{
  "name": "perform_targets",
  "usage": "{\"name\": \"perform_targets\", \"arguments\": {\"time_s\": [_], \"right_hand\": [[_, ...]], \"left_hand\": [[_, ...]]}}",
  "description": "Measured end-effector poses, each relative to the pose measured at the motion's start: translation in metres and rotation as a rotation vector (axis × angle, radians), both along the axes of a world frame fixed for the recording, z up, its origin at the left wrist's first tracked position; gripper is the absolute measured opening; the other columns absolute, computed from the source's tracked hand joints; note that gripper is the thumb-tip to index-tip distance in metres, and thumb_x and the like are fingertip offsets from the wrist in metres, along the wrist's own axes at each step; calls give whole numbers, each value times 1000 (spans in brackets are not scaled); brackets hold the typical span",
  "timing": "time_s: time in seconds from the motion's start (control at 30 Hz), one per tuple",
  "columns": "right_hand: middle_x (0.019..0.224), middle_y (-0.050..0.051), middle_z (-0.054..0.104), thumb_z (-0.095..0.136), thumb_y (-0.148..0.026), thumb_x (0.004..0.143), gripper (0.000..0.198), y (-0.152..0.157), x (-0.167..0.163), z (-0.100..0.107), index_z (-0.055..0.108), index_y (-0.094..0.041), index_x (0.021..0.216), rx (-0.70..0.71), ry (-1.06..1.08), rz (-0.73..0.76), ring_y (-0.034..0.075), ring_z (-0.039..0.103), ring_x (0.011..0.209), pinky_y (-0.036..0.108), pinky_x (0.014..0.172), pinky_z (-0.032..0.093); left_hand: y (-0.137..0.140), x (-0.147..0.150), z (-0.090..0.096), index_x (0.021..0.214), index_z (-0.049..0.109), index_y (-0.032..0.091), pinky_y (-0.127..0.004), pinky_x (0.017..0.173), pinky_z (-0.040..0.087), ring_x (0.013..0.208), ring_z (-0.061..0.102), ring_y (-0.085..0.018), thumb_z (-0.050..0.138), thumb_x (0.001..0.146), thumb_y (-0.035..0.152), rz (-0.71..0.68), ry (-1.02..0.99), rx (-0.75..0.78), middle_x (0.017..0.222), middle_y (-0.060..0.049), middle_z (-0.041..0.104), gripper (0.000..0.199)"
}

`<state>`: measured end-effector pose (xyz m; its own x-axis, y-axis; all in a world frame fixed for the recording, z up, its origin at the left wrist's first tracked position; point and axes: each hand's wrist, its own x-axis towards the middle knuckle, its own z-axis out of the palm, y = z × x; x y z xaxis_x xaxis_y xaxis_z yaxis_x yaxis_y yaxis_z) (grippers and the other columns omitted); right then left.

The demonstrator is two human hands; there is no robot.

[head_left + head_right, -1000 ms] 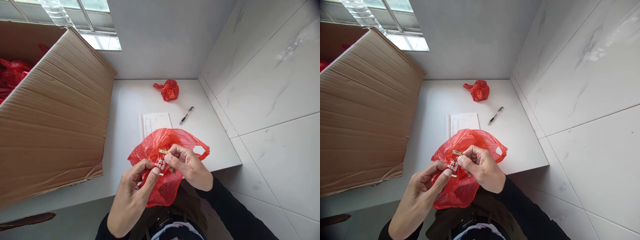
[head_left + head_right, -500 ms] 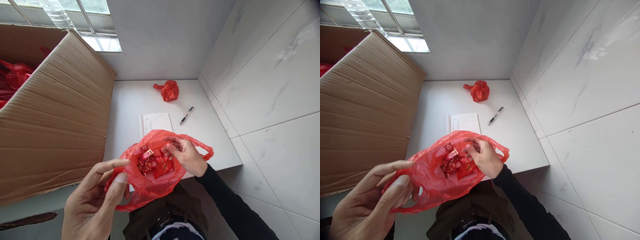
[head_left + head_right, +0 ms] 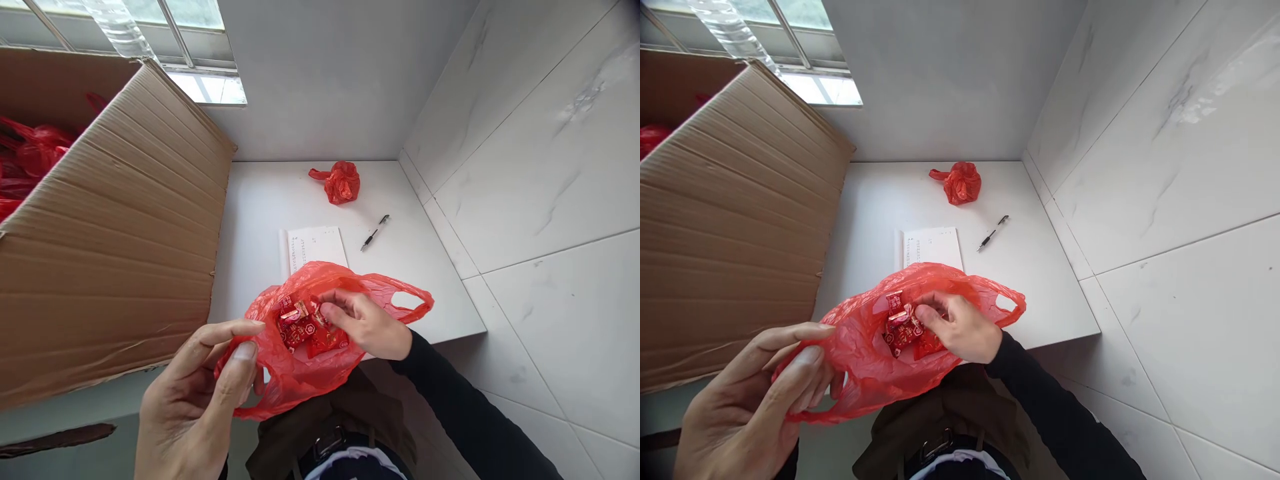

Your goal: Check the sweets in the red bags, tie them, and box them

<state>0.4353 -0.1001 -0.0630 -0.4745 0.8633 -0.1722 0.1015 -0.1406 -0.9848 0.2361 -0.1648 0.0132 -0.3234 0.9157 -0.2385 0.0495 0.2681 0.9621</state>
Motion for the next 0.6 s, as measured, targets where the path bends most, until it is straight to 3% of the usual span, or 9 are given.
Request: {"name": "perform_targets", "arguments": {"time_s": [0.1, 0.17, 0.37, 0.6], "right_hand": [[83, 3, 71, 56, -47, 96, 30, -2, 1, 6, 60, -18, 102, -366, 433, 53, 18, 68, 76, 31, 71, 55], [80, 3, 71, 60, -45, 95, 29, -3, 2, 7, 61, -18, 104, -449, 521, 35, 16, 68, 71, 29, 68, 55], [96, 4, 69, 70, -35, 87, 21, 0, 0, 1, 62, -19, 98, -336, 386, -85, 17, 65, 89, 28, 74, 58], [92, 1, 70, 61, -14, 74, 18, 5, -1, -8, 62, -19, 91, -274, 254, -106, 17, 69, 83, 30, 78, 59]], "left_hand": [[1, 0, 0, 91, 70, 26, -23, 47, 34, 51, 40, -10, 78, 76, 47, -6, -25, 18, 56, 6, 51, 27], [1, 1, 1, 91, 70, 26, -24, 47, 34, 51, 39, -10, 77, 77, 45, -10, -28, 25, 55, 6, 50, 25], [-2, 1, 3, 91, 70, 26, -24, 49, 35, 53, 39, -10, 75, 79, 42, 11, -37, 6, 57, 7, 49, 20], [-4, -20, -18, 101, 69, 26, -22, 45, 41, 51, 43, -11, 70, 86, 41, -125, 25, 139, 57, 5, 44, 21]]}}
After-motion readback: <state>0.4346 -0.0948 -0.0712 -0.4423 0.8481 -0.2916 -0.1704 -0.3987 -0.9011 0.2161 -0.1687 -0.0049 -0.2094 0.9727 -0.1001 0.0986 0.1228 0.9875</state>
